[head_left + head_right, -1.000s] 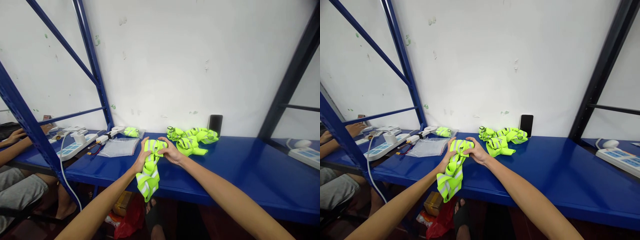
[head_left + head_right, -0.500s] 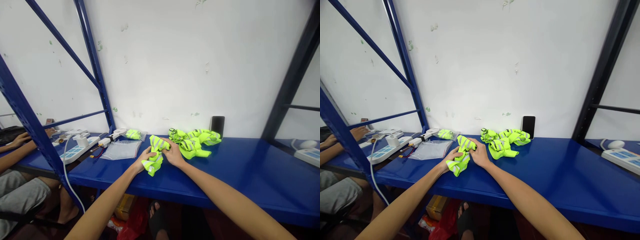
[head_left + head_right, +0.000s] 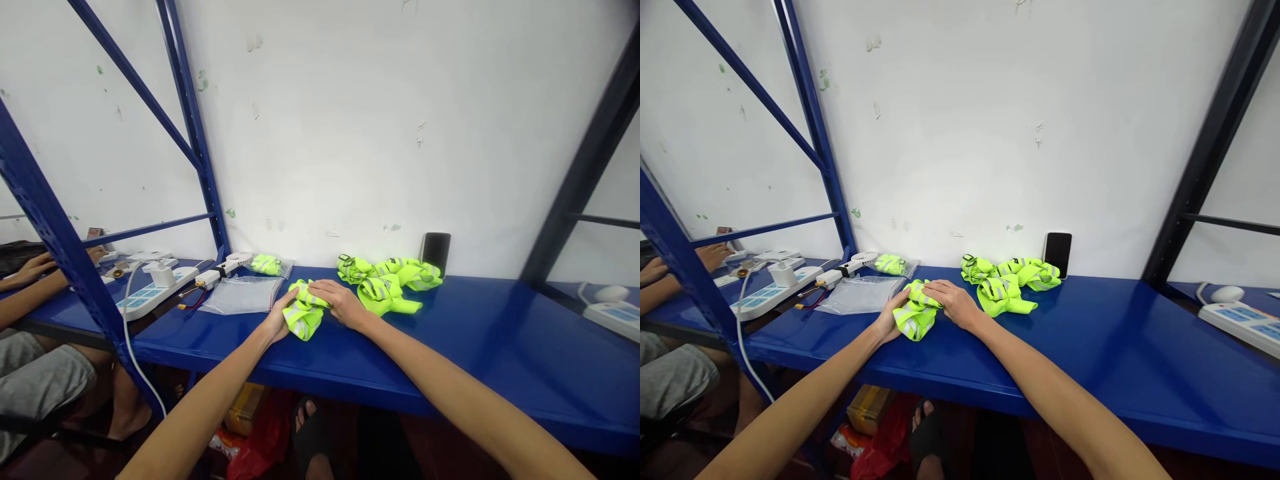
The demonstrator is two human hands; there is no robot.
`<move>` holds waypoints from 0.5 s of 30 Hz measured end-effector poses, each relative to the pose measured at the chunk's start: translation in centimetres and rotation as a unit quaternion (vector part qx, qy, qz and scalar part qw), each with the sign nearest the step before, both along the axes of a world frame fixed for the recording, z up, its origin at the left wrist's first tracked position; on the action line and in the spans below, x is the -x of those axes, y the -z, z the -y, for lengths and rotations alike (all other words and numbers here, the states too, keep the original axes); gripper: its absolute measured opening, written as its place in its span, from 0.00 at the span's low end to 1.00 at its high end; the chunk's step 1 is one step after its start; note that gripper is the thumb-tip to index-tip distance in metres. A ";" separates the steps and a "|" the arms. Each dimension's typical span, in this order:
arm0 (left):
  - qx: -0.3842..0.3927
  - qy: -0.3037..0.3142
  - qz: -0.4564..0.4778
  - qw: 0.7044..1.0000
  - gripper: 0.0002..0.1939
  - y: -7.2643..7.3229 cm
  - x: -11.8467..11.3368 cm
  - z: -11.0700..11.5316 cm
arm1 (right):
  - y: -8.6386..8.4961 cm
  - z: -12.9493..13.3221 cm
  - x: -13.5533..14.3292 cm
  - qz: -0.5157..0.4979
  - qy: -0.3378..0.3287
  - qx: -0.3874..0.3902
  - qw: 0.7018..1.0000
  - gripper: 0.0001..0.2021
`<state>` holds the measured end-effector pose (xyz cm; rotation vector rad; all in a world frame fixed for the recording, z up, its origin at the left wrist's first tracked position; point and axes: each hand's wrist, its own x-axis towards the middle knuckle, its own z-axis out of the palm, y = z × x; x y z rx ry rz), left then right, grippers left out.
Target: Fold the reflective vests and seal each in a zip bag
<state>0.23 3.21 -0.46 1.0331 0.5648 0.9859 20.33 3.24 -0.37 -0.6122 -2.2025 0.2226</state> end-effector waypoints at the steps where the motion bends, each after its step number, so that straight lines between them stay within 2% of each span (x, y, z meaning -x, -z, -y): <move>1: 0.000 0.005 -0.002 1.000 0.20 0.0 0.0 0.0 | 0.0 0.3 0.1 -0.004 0.009 0.013 1.000 0.38; 4: -0.012 -0.008 -0.015 1.000 0.19 0.0 -0.1 0.1 | -0.1 1.5 0.1 -0.020 0.011 0.084 0.996 0.36; 7: -0.023 -0.047 -0.012 0.999 0.21 0.0 -0.1 0.2 | -0.2 1.8 0.4 -0.085 -0.011 0.190 0.978 0.43; 10: -0.031 -0.065 -0.020 0.997 0.26 0.0 -0.1 0.3 | -0.1 1.2 1.2 -0.210 -0.011 0.331 0.920 0.46; 12: -0.038 -0.063 -0.018 0.997 0.33 -0.1 -0.1 0.4 | 0.0 0.7 1.9 -0.258 -0.045 0.421 0.868 0.42; 14: -0.044 -0.066 -0.010 0.997 0.42 -0.1 -0.1 0.3 | 0.0 0.7 2.5 -0.288 -0.078 0.460 0.837 0.34; 15: -0.044 -0.074 -0.006 0.996 0.47 0.0 -0.2 0.2 | 0.0 0.8 2.7 -0.303 -0.079 0.451 0.836 0.31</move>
